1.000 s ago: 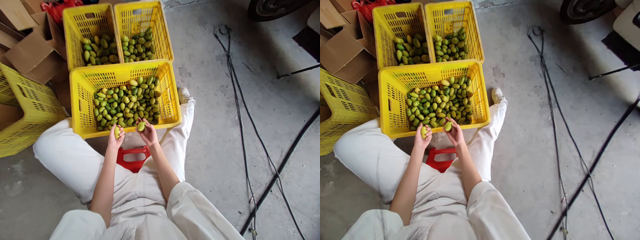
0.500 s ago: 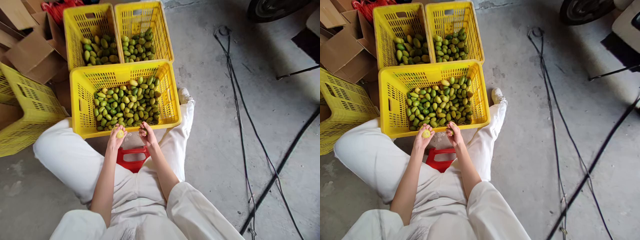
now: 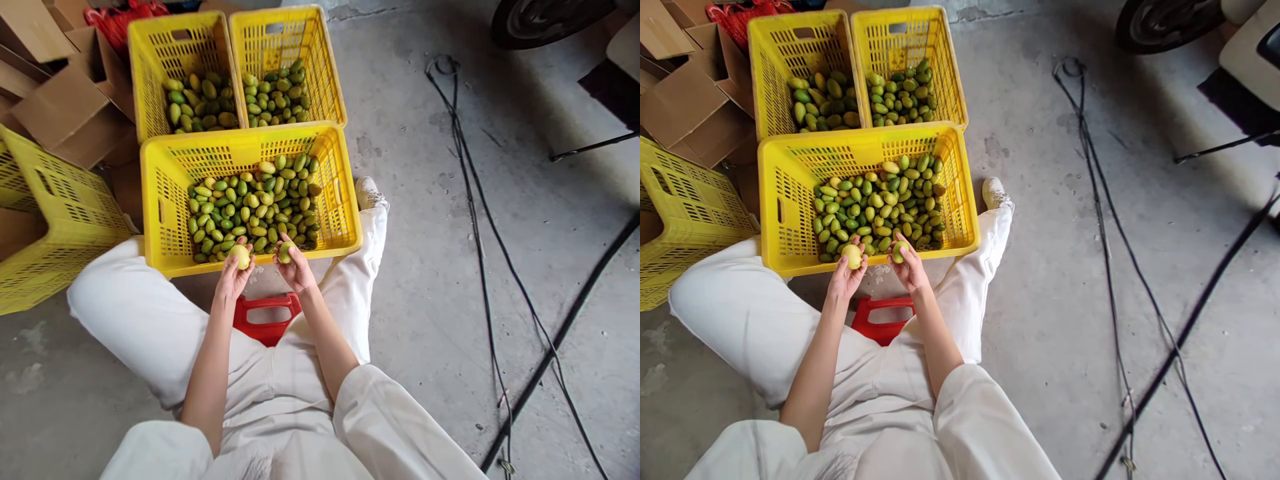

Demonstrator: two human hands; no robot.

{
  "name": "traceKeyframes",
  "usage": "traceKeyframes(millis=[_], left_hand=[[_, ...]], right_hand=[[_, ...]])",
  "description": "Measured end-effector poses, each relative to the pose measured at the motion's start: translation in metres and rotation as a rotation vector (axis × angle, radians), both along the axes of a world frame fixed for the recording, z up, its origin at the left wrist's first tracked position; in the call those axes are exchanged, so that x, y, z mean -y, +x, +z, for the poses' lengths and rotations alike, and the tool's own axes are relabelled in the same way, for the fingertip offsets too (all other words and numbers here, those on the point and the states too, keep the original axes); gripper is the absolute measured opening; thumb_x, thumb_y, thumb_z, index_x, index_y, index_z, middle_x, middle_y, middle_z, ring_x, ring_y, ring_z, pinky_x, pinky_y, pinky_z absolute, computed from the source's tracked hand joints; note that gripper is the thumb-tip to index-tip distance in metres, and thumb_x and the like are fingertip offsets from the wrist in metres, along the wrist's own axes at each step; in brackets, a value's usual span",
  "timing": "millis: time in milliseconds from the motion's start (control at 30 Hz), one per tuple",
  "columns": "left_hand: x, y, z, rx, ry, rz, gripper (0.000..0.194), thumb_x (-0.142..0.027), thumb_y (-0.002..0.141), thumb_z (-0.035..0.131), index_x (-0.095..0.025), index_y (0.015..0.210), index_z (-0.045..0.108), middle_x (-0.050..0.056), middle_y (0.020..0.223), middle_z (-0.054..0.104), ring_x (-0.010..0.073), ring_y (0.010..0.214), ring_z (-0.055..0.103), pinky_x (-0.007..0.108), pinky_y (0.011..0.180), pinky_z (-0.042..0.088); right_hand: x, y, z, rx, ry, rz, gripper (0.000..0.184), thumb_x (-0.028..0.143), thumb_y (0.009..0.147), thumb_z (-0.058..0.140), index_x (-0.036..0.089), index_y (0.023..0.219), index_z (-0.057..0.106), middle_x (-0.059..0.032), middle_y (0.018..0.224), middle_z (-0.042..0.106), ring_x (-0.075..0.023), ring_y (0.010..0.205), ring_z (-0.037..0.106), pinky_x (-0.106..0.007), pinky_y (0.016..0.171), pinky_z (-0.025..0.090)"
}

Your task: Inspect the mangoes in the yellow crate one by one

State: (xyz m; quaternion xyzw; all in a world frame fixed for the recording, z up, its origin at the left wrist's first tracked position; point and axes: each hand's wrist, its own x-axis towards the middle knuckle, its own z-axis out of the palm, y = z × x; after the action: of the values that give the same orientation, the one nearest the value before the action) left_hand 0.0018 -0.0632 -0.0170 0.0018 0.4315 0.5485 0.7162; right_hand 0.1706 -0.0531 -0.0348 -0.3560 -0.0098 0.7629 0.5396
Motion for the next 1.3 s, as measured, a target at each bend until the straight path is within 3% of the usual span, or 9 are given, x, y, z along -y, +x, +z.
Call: traceKeyframes(millis=[133,267,433,567,700,833,933,1067,1300], left_hand=[[0.000,-0.003,-0.001,0.070,-0.029,0.029,0.018,-0.022,0.074,0.076,-0.018,0.088,0.066,0.001,0.078,0.061,0.0075,0.063,0.055,0.017,0.054,0.047],[0.000,-0.001,0.001,0.062,-0.082,0.049,0.021,-0.009,0.068,0.074,-0.017,0.085,0.065,0.002,0.086,0.065,0.0091,0.072,0.062,0.014,0.056,0.049],[-0.002,0.000,0.000,0.056,-0.026,0.047,0.021,-0.012,0.069,0.074,-0.018,0.087,0.066,0.001,0.079,0.063,0.0076,0.061,0.058,0.015,0.048,0.043],[-0.003,-0.001,-0.003,0.058,-0.071,0.077,0.021,-0.026,0.075,0.073,-0.019,0.093,0.066,0.006,0.092,0.069,0.0190,0.089,0.069,0.030,0.078,0.057],[-0.005,0.001,-0.010,-0.027,-0.098,0.089,0.030,-0.019,0.069,0.081,-0.020,0.094,0.064,0.006,0.096,0.070,0.0201,0.094,0.070,0.033,0.085,0.057],[-0.005,0.000,-0.016,-0.058,-0.155,0.125,0.029,-0.019,0.065,0.085,-0.019,0.080,0.060,0.002,0.083,0.067,0.0128,0.074,0.066,0.022,0.062,0.052],[-0.004,-0.002,-0.015,-0.017,-0.144,0.143,0.029,-0.019,0.064,0.085,-0.018,0.074,0.058,-0.001,0.072,0.062,0.0097,0.067,0.062,0.019,0.058,0.049],[-0.002,0.000,-0.012,-0.030,-0.096,0.100,0.030,-0.011,0.062,0.082,-0.020,0.083,0.062,0.000,0.085,0.069,0.0148,0.084,0.069,0.030,0.080,0.057],[-0.002,0.001,-0.009,-0.064,-0.122,-0.022,0.022,-0.017,0.067,0.081,-0.016,0.079,0.062,-0.001,0.073,0.064,0.0111,0.064,0.064,0.024,0.063,0.053]], right_hand=[[0.001,0.000,-0.002,-0.036,0.000,0.004,0.032,0.021,0.064,0.086,0.023,0.086,0.063,0.0044,0.085,0.062,-0.0070,0.071,0.058,-0.018,0.063,0.054],[-0.001,-0.002,-0.002,-0.006,0.036,-0.018,0.030,0.022,0.067,0.084,0.024,0.085,0.060,0.0045,0.080,0.060,-0.0039,0.057,0.047,-0.013,0.045,0.040],[-0.004,-0.002,0.001,-0.027,0.007,-0.081,0.028,0.035,0.075,0.074,0.026,0.101,0.065,0.0012,0.092,0.066,-0.0123,0.078,0.063,-0.024,0.065,0.055],[-0.004,-0.002,0.000,-0.002,0.007,-0.063,0.040,0.028,0.069,0.075,0.029,0.108,0.063,0.0001,0.105,0.069,-0.0196,0.098,0.066,-0.036,0.084,0.057],[-0.003,-0.004,-0.005,0.044,-0.012,-0.059,0.041,0.028,0.068,0.081,0.028,0.105,0.062,0.0015,0.097,0.068,-0.0138,0.084,0.064,-0.026,0.072,0.055],[-0.001,-0.006,-0.005,0.035,-0.062,-0.064,0.033,0.034,0.069,0.082,0.027,0.094,0.061,0.0057,0.078,0.060,-0.0072,0.060,0.051,-0.017,0.049,0.043],[-0.001,-0.005,-0.001,0.053,-0.071,-0.042,0.040,0.021,0.060,0.085,0.026,0.091,0.059,0.0045,0.089,0.065,-0.0088,0.070,0.059,-0.017,0.054,0.048],[0.001,-0.006,0.003,0.075,-0.030,0.021,0.047,0.010,0.059,0.081,0.028,0.096,0.058,0.0032,0.096,0.068,-0.0097,0.074,0.061,-0.017,0.054,0.047],[0.000,-0.006,0.004,-0.018,-0.020,0.178,0.038,0.024,0.068,0.076,0.026,0.104,0.063,-0.0004,0.095,0.069,-0.0152,0.082,0.066,-0.027,0.068,0.054]])
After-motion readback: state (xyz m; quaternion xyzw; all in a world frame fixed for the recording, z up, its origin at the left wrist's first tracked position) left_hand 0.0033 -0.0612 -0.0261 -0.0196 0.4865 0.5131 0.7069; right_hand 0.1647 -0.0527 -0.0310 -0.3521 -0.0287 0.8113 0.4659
